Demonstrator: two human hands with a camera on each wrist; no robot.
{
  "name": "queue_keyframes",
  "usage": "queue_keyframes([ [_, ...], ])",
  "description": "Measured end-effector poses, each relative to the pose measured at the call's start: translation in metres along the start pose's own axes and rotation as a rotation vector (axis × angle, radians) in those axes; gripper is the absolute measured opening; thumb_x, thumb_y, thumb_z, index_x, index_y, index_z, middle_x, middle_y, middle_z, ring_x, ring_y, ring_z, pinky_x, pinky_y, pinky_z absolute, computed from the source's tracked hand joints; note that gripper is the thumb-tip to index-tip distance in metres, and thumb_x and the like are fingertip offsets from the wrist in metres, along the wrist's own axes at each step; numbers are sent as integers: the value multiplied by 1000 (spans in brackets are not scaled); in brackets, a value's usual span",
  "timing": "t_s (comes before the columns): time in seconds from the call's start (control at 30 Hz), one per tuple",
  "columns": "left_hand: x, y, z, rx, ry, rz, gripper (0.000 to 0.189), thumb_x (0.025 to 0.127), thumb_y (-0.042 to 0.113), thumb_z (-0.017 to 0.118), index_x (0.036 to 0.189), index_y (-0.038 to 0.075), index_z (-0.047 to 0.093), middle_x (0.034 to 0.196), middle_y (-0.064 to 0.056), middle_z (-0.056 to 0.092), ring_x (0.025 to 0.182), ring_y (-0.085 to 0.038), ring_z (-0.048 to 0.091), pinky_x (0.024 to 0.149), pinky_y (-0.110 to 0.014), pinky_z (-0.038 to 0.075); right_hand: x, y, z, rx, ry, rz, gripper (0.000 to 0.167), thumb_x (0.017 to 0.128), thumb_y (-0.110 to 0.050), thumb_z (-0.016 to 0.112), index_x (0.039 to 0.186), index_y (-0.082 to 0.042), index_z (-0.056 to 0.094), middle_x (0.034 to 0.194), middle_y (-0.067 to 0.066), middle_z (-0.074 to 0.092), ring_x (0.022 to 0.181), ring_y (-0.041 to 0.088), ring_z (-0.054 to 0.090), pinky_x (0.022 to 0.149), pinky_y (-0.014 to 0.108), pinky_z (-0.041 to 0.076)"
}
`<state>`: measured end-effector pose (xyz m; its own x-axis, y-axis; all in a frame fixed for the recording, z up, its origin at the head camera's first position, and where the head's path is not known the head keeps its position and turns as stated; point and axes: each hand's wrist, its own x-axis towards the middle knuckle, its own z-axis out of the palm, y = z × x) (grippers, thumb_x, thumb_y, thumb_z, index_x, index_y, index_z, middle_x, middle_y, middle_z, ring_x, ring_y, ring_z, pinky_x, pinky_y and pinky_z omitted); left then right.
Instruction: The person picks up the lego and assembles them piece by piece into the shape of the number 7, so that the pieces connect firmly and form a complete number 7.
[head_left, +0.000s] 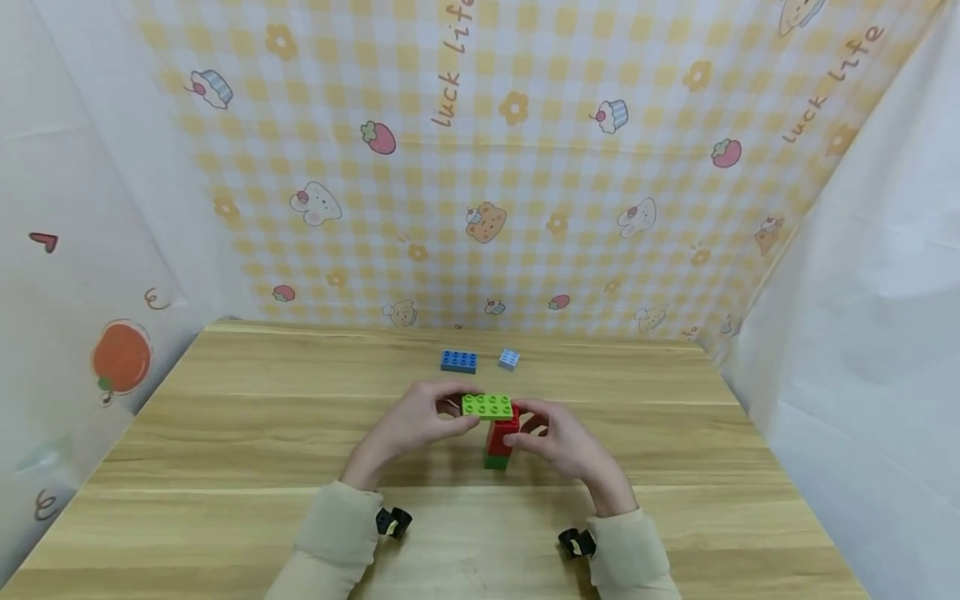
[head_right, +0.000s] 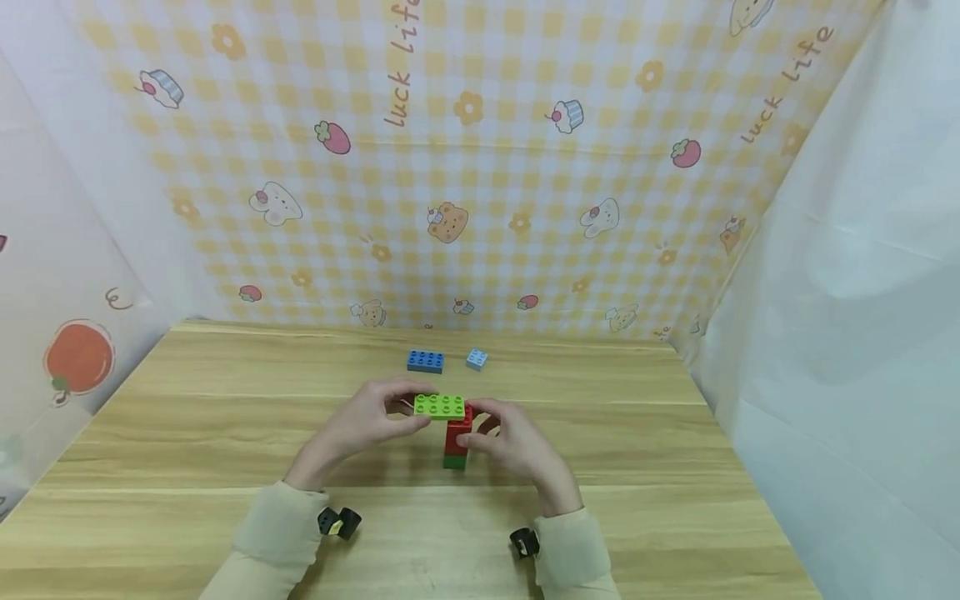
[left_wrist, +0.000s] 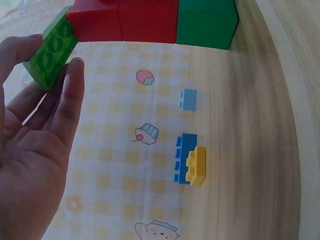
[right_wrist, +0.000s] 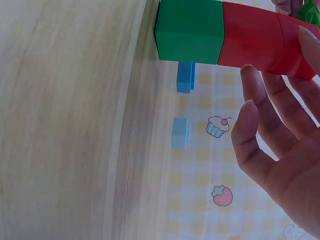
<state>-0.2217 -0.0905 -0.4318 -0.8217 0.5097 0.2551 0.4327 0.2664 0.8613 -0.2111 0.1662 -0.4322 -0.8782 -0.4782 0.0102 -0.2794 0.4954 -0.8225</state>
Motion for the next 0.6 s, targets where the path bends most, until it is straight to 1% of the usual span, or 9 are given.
queue_keyframes([
  [0.17,2,1,4,-30,12,13,35,89,19,74,121,9,65,112,-4,61,88,-20,61,75,-29,55,0,-1,-1,-2,-1,-4,42,90,-27,73,130,-16,62,111,-2,66,92,19,60,72,36,52],
  [0.27,4,0,8,-65,21,18,34,89,17,74,121,8,64,110,-6,61,88,-21,61,75,-30,55,1,-1,0,3,-2,-7,42,91,-27,72,130,-16,63,110,-2,66,92,19,60,71,35,52],
  [0.43,7,0,14,-133,37,-40,34,89,20,75,119,9,63,103,-7,64,82,-22,66,69,-36,57,1,0,0,10,-5,-16,41,91,-25,72,129,-15,63,110,-1,66,90,19,60,69,34,52],
  [0.5,7,0,16,-146,41,-62,35,88,23,75,118,9,62,102,-7,65,82,-22,67,68,-36,57,0,0,0,11,-6,-18,41,91,-25,72,130,-15,63,110,-1,66,90,19,60,69,34,51],
  [0.6,7,0,16,-130,41,-70,35,88,26,76,117,12,64,102,-4,65,83,-19,67,68,-33,57,0,0,0,7,-6,-25,41,91,-25,72,130,-15,62,111,0,66,91,19,60,69,34,51],
])
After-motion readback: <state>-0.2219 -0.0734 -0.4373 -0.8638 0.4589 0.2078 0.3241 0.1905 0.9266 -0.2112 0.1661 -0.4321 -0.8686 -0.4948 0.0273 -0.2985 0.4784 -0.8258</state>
